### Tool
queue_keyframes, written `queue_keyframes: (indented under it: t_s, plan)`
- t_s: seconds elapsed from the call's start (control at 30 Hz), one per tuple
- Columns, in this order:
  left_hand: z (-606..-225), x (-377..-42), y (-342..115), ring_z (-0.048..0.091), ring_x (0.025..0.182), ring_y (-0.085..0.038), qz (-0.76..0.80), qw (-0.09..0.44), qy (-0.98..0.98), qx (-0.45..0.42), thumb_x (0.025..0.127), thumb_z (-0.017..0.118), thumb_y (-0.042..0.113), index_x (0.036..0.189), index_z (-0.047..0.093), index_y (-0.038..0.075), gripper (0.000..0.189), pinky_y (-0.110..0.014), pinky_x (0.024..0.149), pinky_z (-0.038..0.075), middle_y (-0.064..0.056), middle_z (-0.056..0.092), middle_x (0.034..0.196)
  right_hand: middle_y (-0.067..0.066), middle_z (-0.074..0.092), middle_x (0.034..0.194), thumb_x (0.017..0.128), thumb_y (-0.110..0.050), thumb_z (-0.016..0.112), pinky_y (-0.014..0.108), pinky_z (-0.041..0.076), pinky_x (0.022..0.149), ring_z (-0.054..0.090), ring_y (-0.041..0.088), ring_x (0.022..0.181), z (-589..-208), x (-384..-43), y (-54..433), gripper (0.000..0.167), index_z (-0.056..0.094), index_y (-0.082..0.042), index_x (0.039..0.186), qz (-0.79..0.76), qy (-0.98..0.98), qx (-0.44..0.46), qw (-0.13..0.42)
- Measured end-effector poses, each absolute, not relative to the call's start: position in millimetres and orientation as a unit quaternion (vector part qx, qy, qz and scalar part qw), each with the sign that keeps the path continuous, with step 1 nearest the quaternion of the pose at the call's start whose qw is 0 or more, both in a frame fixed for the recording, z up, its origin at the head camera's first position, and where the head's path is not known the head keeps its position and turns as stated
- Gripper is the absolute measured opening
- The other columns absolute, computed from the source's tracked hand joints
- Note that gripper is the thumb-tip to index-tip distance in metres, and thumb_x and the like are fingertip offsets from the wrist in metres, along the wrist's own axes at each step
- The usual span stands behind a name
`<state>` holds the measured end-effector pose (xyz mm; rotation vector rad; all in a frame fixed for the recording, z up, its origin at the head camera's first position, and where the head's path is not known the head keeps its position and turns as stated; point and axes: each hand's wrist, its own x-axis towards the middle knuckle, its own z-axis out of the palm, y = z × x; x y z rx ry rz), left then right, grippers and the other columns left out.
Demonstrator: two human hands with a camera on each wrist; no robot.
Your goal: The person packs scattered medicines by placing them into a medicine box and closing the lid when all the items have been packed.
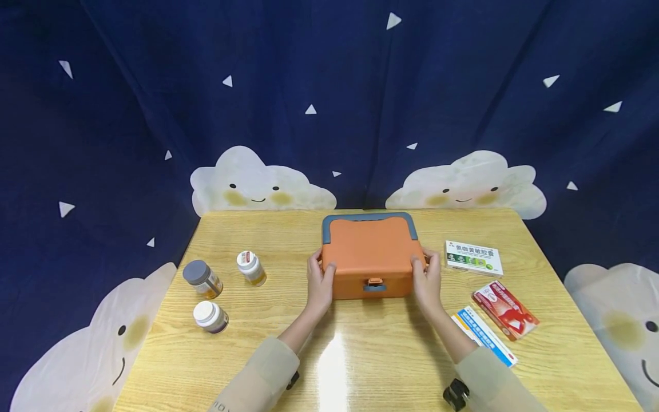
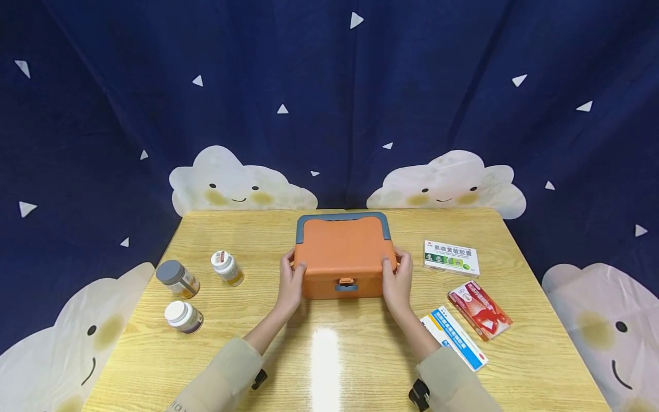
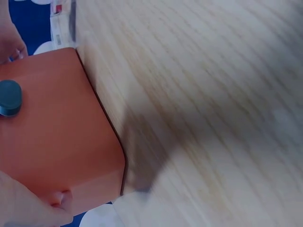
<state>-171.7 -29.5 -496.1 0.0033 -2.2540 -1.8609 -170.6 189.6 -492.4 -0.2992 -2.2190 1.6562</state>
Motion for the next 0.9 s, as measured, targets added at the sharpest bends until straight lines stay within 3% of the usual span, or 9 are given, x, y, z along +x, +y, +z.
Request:
queue_keyframes:
  t_s: [0.23, 0.43, 0.63, 0.9]
  plan:
    - [-464.9, -148.8, -33.9, 0.041, 0.109, -0.036, -0.642, 0.118, -0.758, -0.004, 0.088, 0.045, 0.003, 0.126, 0.034, -0.011, 0.042, -0.040, 0.090, 0.035, -0.025, 0.038, 0.122, 0.009, 0.044, 0.107, 0.093, -0.017, 0.045, 0.020, 0.034, 0.066, 0.040, 0.010, 0.078, -491.5, -161.5, 182.6, 0.034, 0.040, 0.000, 0.122, 0.595, -0.780, -0.105, 0.165]
    - [-457.9, -138.1, -38.2, 0.041, 0.106, -0.035, -0.640, 0.114, -0.759, -0.009, 0.090, 0.045, 0.004, 0.126, 0.032, -0.011, 0.042, -0.037, 0.088, 0.035, -0.025, 0.038, 0.122, 0.009, 0.044, 0.106, 0.093, -0.016, 0.044, 0.019, 0.035, 0.066, 0.041, 0.011, 0.079, -491.3, -155.8, 179.2, 0.034, 0.040, 0.000, 0.123, 0.598, -0.778, -0.102, 0.161]
    - [-470.7, -138.3, -43.5, 0.042, 0.107, -0.035, -0.645, 0.103, -0.757, -0.010, 0.092, 0.045, 0.007, 0.131, 0.030, -0.009, 0.044, -0.038, 0.088, 0.035, -0.024, 0.036, 0.126, 0.010, 0.045, 0.108, 0.094, -0.017, 0.043, 0.018, 0.036, 0.065, 0.043, 0.009, 0.077, -492.6, -150.0, 176.9, 0.034, 0.040, 0.001, 0.123, 0.596, -0.781, -0.098, 0.158]
    - [-499.0, -141.5, -49.6, 0.040, 0.111, -0.025, -0.639, 0.104, -0.762, -0.006, 0.093, 0.046, 0.016, 0.134, 0.030, 0.000, 0.047, -0.036, 0.089, 0.034, -0.015, 0.037, 0.128, 0.012, 0.045, 0.111, 0.094, -0.015, 0.044, 0.017, 0.037, 0.063, 0.043, 0.009, 0.075, -492.3, -141.2, 174.0, 0.036, 0.038, 0.001, 0.125, 0.593, -0.785, -0.087, 0.157]
